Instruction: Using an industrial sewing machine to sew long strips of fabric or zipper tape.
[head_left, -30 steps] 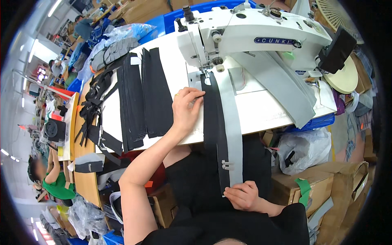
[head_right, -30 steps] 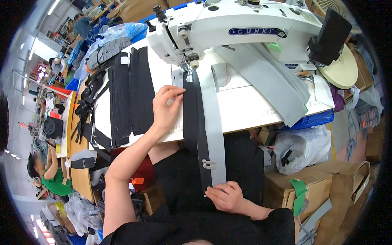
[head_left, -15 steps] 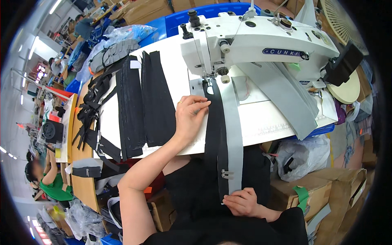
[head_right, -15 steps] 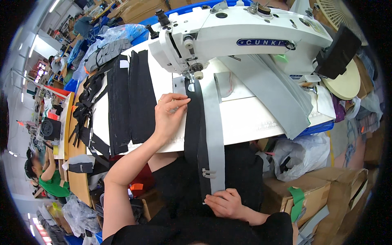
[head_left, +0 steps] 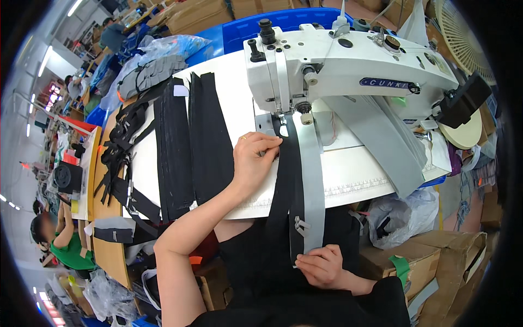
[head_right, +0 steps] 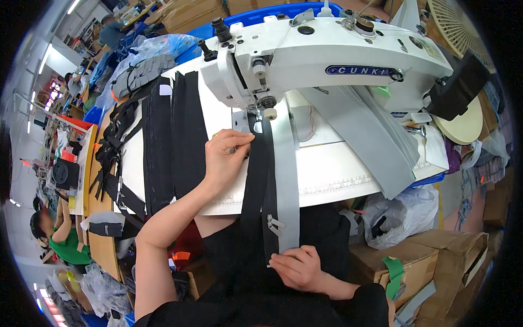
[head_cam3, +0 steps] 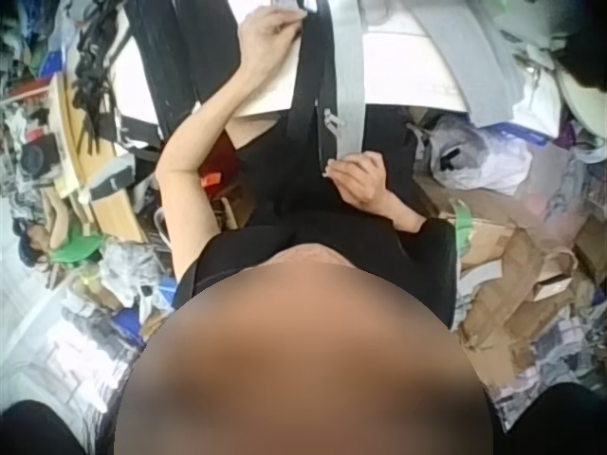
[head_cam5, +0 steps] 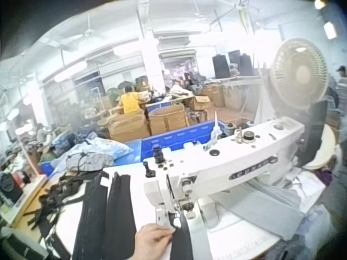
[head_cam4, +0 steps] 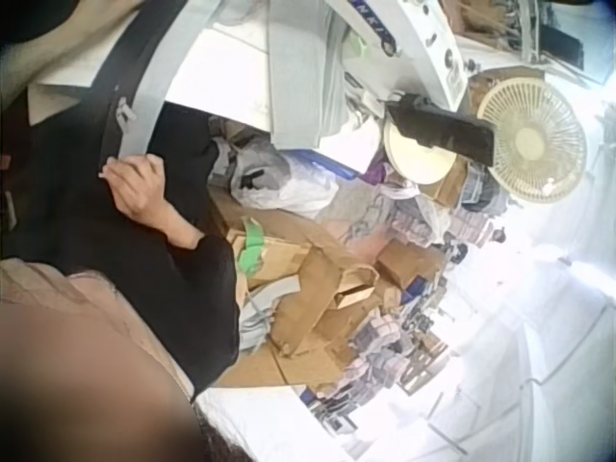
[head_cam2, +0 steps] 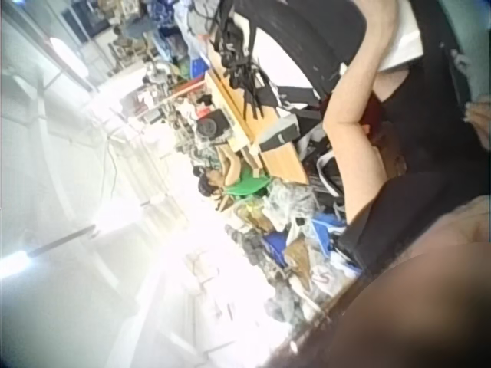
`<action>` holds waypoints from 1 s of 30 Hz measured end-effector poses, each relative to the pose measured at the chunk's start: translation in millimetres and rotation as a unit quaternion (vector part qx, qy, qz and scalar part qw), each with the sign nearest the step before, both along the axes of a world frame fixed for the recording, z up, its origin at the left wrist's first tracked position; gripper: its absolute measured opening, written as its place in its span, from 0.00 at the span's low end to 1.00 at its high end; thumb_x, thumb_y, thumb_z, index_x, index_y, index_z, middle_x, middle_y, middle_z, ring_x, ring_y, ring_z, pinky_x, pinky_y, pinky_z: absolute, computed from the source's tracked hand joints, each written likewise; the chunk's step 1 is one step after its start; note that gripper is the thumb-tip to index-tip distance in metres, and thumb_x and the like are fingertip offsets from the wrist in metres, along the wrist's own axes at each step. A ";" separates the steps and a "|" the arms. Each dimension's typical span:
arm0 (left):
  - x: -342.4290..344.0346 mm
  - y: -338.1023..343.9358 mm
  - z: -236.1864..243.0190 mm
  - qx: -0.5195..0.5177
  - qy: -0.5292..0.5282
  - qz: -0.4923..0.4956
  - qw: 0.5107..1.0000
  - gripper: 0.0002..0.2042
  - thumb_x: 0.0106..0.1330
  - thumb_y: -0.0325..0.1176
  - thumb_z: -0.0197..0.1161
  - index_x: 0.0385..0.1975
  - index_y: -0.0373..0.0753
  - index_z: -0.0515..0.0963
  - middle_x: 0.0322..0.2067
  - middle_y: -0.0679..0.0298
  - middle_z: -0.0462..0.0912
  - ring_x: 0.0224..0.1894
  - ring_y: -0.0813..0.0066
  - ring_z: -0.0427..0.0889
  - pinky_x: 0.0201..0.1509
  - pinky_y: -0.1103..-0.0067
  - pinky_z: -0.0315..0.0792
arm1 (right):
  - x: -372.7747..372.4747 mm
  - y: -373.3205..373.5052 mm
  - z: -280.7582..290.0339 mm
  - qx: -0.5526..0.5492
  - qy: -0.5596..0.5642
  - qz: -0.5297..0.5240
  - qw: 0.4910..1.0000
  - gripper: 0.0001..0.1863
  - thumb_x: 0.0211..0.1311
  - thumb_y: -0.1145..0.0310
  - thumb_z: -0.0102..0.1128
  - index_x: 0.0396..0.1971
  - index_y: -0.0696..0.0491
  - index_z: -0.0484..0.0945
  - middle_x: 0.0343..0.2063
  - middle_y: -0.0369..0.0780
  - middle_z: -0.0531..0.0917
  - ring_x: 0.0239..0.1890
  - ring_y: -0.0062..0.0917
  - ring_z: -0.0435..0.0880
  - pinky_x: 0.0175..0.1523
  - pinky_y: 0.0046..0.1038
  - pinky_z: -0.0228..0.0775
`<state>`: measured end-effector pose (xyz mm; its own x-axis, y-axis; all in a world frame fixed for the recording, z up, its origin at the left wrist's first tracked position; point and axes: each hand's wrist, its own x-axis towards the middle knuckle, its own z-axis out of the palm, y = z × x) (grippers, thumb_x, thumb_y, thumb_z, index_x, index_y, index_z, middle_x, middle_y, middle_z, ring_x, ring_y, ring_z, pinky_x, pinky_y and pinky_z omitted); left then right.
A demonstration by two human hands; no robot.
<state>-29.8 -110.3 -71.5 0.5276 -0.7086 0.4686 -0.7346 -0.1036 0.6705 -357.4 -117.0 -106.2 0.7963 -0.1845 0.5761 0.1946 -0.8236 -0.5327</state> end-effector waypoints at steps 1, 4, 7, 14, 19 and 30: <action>0.8 -0.5 0.1 -0.001 -0.005 -0.002 1.000 0.10 0.58 0.21 0.72 0.37 0.41 0.92 0.37 0.66 0.90 0.42 0.65 0.83 0.51 0.73 0.75 | 3.6 -1.6 0.9 0.000 -0.004 -0.006 1.000 0.13 0.46 0.73 0.78 0.35 0.48 0.90 0.40 0.30 0.91 0.37 0.20 0.85 0.46 0.30 0.64; 1.2 -0.3 2.2 0.008 -0.007 -0.004 1.000 0.11 0.58 0.20 0.71 0.39 0.40 0.92 0.38 0.65 0.90 0.42 0.68 0.84 0.49 0.74 0.77 | 13.6 -6.7 0.6 -0.005 -0.011 -0.019 1.000 0.13 0.46 0.73 0.78 0.35 0.48 0.89 0.39 0.29 0.91 0.37 0.21 0.85 0.46 0.30 0.64; -1.2 0.4 3.6 0.022 0.016 0.001 1.000 0.13 0.59 0.19 0.71 0.42 0.40 0.92 0.39 0.63 0.89 0.42 0.71 0.85 0.47 0.76 0.79 | 23.8 -12.6 4.5 0.001 -0.016 -0.025 1.000 0.13 0.45 0.73 0.78 0.35 0.48 0.89 0.39 0.29 0.91 0.36 0.22 0.84 0.46 0.30 0.64; -6.8 -2.1 5.2 0.018 0.045 -0.002 0.999 0.13 0.59 0.17 0.70 0.42 0.39 0.92 0.39 0.63 0.88 0.41 0.72 0.84 0.44 0.78 0.79 | 46.1 -28.5 14.3 0.007 -0.011 -0.039 0.999 0.14 0.47 0.72 0.78 0.37 0.49 0.89 0.40 0.29 0.90 0.38 0.23 0.84 0.47 0.30 0.65; -3.1 3.8 5.4 -0.003 0.069 -0.013 0.998 0.13 0.57 0.17 0.71 0.40 0.38 0.92 0.36 0.61 0.89 0.40 0.71 0.85 0.44 0.78 0.79 | 62.5 -36.1 19.1 -0.001 -0.021 -0.055 0.998 0.12 0.47 0.73 0.77 0.35 0.49 0.89 0.38 0.29 0.89 0.38 0.24 0.84 0.48 0.31 0.65; -2.9 -1.2 5.5 0.003 0.076 -0.028 0.997 0.10 0.53 0.19 0.75 0.35 0.38 0.92 0.33 0.65 0.88 0.34 0.70 0.81 0.38 0.75 0.77 | 94.9 -58.3 31.5 0.024 0.007 -0.088 0.996 0.10 0.49 0.73 0.76 0.34 0.51 0.89 0.38 0.30 0.88 0.39 0.25 0.82 0.49 0.31 0.66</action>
